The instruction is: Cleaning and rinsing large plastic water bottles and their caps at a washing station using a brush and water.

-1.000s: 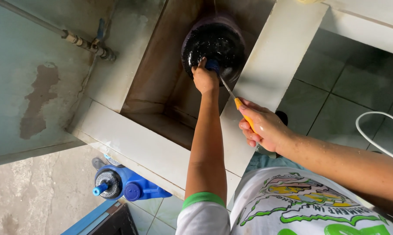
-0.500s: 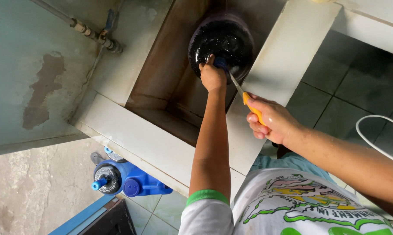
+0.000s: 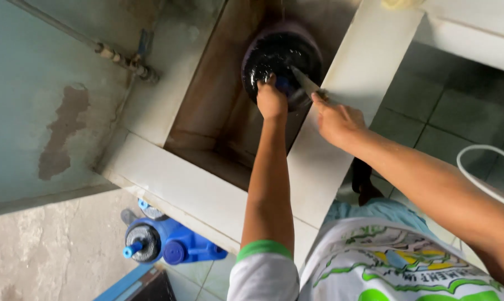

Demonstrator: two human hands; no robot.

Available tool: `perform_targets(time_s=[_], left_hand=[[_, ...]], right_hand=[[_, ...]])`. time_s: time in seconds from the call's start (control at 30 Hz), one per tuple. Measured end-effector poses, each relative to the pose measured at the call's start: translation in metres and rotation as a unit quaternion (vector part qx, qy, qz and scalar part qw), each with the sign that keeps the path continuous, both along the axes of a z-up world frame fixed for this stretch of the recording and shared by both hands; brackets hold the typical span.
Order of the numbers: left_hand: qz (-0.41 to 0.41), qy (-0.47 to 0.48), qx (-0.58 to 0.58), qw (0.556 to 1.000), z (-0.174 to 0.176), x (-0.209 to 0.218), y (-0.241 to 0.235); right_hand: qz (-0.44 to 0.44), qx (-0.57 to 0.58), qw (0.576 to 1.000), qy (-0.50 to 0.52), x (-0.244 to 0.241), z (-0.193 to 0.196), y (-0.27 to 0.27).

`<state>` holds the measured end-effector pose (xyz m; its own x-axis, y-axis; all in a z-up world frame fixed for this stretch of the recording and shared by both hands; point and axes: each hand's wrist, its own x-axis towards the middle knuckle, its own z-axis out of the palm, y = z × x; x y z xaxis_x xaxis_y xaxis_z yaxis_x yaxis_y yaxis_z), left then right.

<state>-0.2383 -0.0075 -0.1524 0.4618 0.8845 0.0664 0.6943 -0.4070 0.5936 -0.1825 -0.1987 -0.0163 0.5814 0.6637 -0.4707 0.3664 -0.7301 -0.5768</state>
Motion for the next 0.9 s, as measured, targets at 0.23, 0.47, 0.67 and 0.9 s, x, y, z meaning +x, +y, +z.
perform_targets(time_s=[0.23,0.47,0.67,0.9], left_hand=[[0.017,-0.007,-0.023,1.0,0.03,0.01,0.011],[0.005,-0.009,-0.006,1.0,0.028,0.017,0.02],[0.021,0.002,-0.003,1.0,0.02,0.018,0.019],[0.033,-0.003,0.012,0.999,0.014,0.026,0.024]], right_hand=[[-0.086,0.02,0.967,0.238,0.01,0.089,0.005],[-0.183,0.048,0.895,0.405,0.008,0.089,-0.021],[-0.195,0.031,0.876,0.441,0.01,0.09,-0.018],[-0.152,0.076,0.925,0.341,-0.005,0.084,0.014]])
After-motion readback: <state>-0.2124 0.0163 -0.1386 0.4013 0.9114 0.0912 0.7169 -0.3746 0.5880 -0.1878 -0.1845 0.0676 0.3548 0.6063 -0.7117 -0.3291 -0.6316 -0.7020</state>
